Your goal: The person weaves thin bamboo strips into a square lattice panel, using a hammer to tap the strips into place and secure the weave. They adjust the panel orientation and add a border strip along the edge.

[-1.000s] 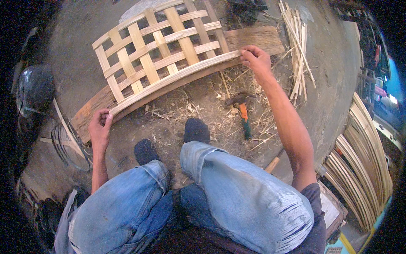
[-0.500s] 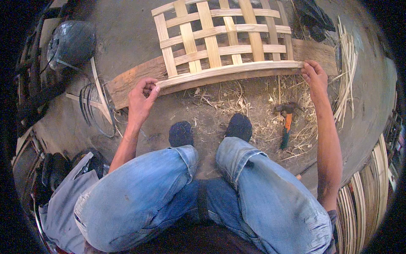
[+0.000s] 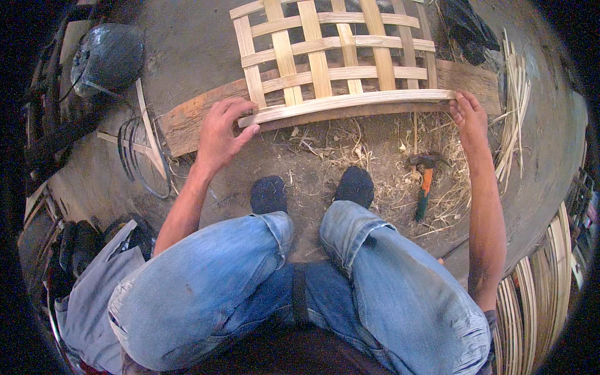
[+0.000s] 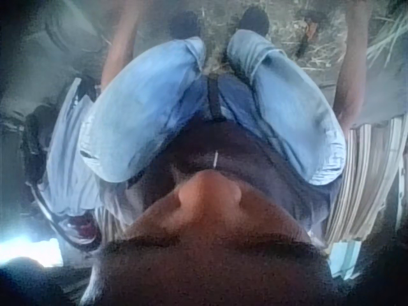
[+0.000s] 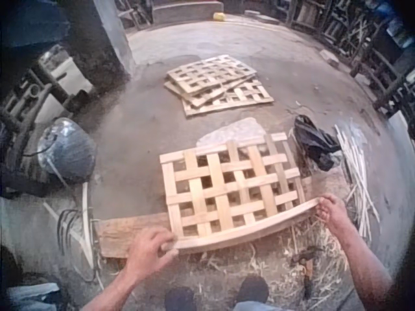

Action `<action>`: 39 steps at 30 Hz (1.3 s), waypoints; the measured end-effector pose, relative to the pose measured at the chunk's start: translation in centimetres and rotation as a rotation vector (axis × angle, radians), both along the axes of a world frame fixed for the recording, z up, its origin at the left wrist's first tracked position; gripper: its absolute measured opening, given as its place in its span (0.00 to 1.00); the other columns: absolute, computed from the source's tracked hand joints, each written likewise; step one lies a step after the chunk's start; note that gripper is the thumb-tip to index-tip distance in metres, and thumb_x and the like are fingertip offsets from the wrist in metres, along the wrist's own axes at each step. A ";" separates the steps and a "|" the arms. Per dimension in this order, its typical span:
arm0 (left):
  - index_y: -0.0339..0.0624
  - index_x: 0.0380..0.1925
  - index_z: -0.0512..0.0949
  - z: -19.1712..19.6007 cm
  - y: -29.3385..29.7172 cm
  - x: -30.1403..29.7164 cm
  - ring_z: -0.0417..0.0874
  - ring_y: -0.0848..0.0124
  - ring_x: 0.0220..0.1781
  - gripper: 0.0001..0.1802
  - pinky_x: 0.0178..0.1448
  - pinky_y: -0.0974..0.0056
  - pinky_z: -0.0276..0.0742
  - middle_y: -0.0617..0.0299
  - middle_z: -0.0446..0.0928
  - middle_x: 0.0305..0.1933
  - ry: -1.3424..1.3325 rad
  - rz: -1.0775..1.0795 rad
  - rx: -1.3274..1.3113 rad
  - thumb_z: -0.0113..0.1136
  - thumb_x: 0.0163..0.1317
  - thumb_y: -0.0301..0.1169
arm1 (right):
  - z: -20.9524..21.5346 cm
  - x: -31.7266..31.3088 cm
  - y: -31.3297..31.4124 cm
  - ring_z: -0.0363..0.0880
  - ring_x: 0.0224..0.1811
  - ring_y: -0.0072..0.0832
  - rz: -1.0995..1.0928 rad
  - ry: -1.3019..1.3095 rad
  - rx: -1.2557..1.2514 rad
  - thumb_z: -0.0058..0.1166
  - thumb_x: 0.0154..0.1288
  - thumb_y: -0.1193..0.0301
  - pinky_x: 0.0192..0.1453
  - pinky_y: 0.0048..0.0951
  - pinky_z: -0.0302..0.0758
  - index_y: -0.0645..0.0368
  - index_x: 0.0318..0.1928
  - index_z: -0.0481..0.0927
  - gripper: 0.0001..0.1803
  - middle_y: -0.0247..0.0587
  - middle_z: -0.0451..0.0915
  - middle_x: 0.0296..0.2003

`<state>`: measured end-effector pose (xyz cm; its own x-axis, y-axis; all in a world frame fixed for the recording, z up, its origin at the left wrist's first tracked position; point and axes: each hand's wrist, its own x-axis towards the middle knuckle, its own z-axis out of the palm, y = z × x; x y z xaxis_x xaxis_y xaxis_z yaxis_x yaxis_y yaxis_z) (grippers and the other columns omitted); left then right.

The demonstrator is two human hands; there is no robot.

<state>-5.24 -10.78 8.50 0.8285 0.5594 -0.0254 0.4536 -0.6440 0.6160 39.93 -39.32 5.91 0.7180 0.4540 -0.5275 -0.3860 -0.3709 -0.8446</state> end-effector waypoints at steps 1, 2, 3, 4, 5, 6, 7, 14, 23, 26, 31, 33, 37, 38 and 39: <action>0.46 0.48 0.80 -0.1 0.2 -0.1 0.78 0.58 0.54 0.22 0.58 0.55 0.75 0.57 0.78 0.50 -0.005 -0.001 -0.012 0.72 0.50 0.32 | -0.1 0.1 -0.1 0.80 0.41 0.19 -0.004 0.013 0.023 0.56 0.71 0.72 0.46 0.19 0.80 0.60 0.54 0.76 0.13 0.31 0.80 0.41; 0.46 0.48 0.81 -0.2 0.3 -0.1 0.78 0.58 0.54 0.22 0.58 0.55 0.75 0.57 0.78 0.49 -0.025 0.005 -0.020 0.72 0.50 0.31 | -0.2 0.2 -0.3 0.81 0.42 0.19 -0.008 0.025 0.045 0.55 0.71 0.73 0.47 0.20 0.80 0.60 0.54 0.76 0.13 0.32 0.81 0.42; 0.46 0.48 0.81 -0.2 0.4 -0.2 0.78 0.58 0.53 0.22 0.58 0.56 0.75 0.56 0.78 0.49 -0.044 0.012 -0.029 0.71 0.51 0.30 | -0.3 0.4 -0.4 0.81 0.43 0.20 -0.013 0.037 0.067 0.55 0.71 0.73 0.49 0.20 0.81 0.60 0.54 0.76 0.13 0.32 0.81 0.42; 0.46 0.48 0.81 -0.2 0.5 -0.3 0.78 0.58 0.53 0.21 0.59 0.56 0.75 0.56 0.78 0.49 -0.063 0.018 -0.037 0.71 0.51 0.30 | -0.4 0.5 -0.6 0.81 0.43 0.20 -0.012 0.048 0.083 0.54 0.71 0.73 0.49 0.20 0.81 0.60 0.54 0.76 0.13 0.33 0.81 0.43; 0.46 0.48 0.81 -0.3 0.6 -0.4 0.78 0.58 0.53 0.22 0.59 0.56 0.75 0.56 0.78 0.49 -0.069 0.027 -0.031 0.71 0.51 0.29 | -0.6 0.7 -0.6 0.81 0.43 0.20 -0.011 0.060 0.099 0.54 0.72 0.74 0.49 0.20 0.81 0.61 0.55 0.75 0.14 0.33 0.81 0.43; 0.45 0.48 0.81 -0.5 0.6 -0.5 0.78 0.58 0.53 0.22 0.59 0.56 0.75 0.56 0.78 0.49 -0.076 0.036 -0.024 0.71 0.51 0.29 | -0.7 0.8 -0.7 0.82 0.44 0.20 -0.010 0.071 0.115 0.53 0.72 0.74 0.50 0.20 0.82 0.61 0.55 0.75 0.14 0.33 0.81 0.44; 0.45 0.48 0.80 -0.6 0.6 -0.6 0.78 0.58 0.53 0.22 0.59 0.56 0.75 0.56 0.78 0.50 -0.082 0.045 -0.018 0.70 0.50 0.29 | -0.8 0.9 -0.9 0.82 0.43 0.20 -0.011 0.074 0.129 0.53 0.72 0.74 0.50 0.19 0.82 0.61 0.56 0.75 0.14 0.34 0.81 0.44; 0.48 0.48 0.81 -0.1 0.4 -0.2 0.77 0.59 0.54 0.24 0.59 0.55 0.74 0.59 0.79 0.50 -0.054 0.007 0.067 0.73 0.47 0.31 | -0.8 1.0 -1.0 0.82 0.43 0.20 0.013 0.090 0.156 0.53 0.72 0.73 0.50 0.19 0.82 0.62 0.57 0.73 0.16 0.35 0.80 0.46; 0.49 0.42 0.82 -0.3 0.1 0.0 0.77 0.62 0.53 0.19 0.57 0.55 0.71 0.63 0.79 0.48 0.010 0.010 0.083 0.74 0.48 0.31 | -0.4 0.6 -0.6 0.81 0.43 0.20 0.044 0.072 0.132 0.54 0.72 0.73 0.48 0.19 0.81 0.62 0.55 0.74 0.14 0.35 0.80 0.44; 0.48 0.42 0.82 -0.5 0.1 -0.1 0.77 0.62 0.53 0.19 0.57 0.56 0.71 0.63 0.79 0.47 0.009 0.005 0.081 0.73 0.48 0.31 | -0.1 0.2 -0.2 0.81 0.43 0.21 0.058 0.044 0.091 0.54 0.71 0.73 0.48 0.20 0.81 0.61 0.55 0.74 0.14 0.35 0.80 0.44; 0.47 0.43 0.81 -1.1 -0.1 0.3 0.77 0.60 0.53 0.18 0.57 0.55 0.71 0.61 0.79 0.47 0.004 -0.011 0.067 0.72 0.49 0.30 | 0.0 0.2 -1.0 0.79 0.45 0.23 0.111 -0.021 0.028 0.58 0.69 0.70 0.50 0.24 0.80 0.61 0.53 0.75 0.15 0.35 0.79 0.45; 0.46 0.43 0.81 -1.1 -0.1 0.0 0.77 0.59 0.53 0.19 0.56 0.55 0.72 0.59 0.79 0.47 -0.002 -0.004 0.083 0.72 0.49 0.30 | 0.6 -1.2 0.1 0.80 0.45 0.23 0.138 -0.081 -0.012 0.58 0.69 0.70 0.49 0.24 0.80 0.62 0.53 0.75 0.16 0.36 0.79 0.44; 0.44 0.44 0.80 -0.6 -0.5 -0.3 0.78 0.57 0.52 0.19 0.56 0.55 0.72 0.56 0.79 0.47 -0.051 0.044 0.040 0.71 0.50 0.30 | 0.4 -1.5 0.7 0.81 0.43 0.24 0.084 -0.003 0.035 0.59 0.68 0.71 0.47 0.25 0.80 0.62 0.52 0.76 0.15 0.35 0.80 0.43; 0.44 0.44 0.80 -0.5 -0.6 -0.5 0.78 0.57 0.52 0.19 0.56 0.54 0.72 0.56 0.79 0.47 -0.050 0.072 0.028 0.71 0.51 0.30 | 0.3 -1.6 0.7 0.81 0.43 0.24 0.076 0.006 0.048 0.60 0.68 0.71 0.47 0.25 0.80 0.62 0.51 0.77 0.14 0.35 0.80 0.42; 0.43 0.45 0.80 -0.5 -0.6 -0.6 0.78 0.57 0.52 0.19 0.56 0.54 0.72 0.56 0.79 0.47 -0.048 0.102 0.017 0.70 0.51 0.30 | 0.5 -1.5 0.7 0.81 0.43 0.24 0.070 -0.001 0.046 0.60 0.67 0.71 0.47 0.25 0.80 0.62 0.51 0.77 0.14 0.35 0.80 0.42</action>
<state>-5.83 -11.36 8.05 0.7673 0.6408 0.0237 0.4873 -0.6067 0.6280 38.43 -38.65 6.38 0.6843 0.5264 -0.5046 -0.3600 -0.3578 -0.8616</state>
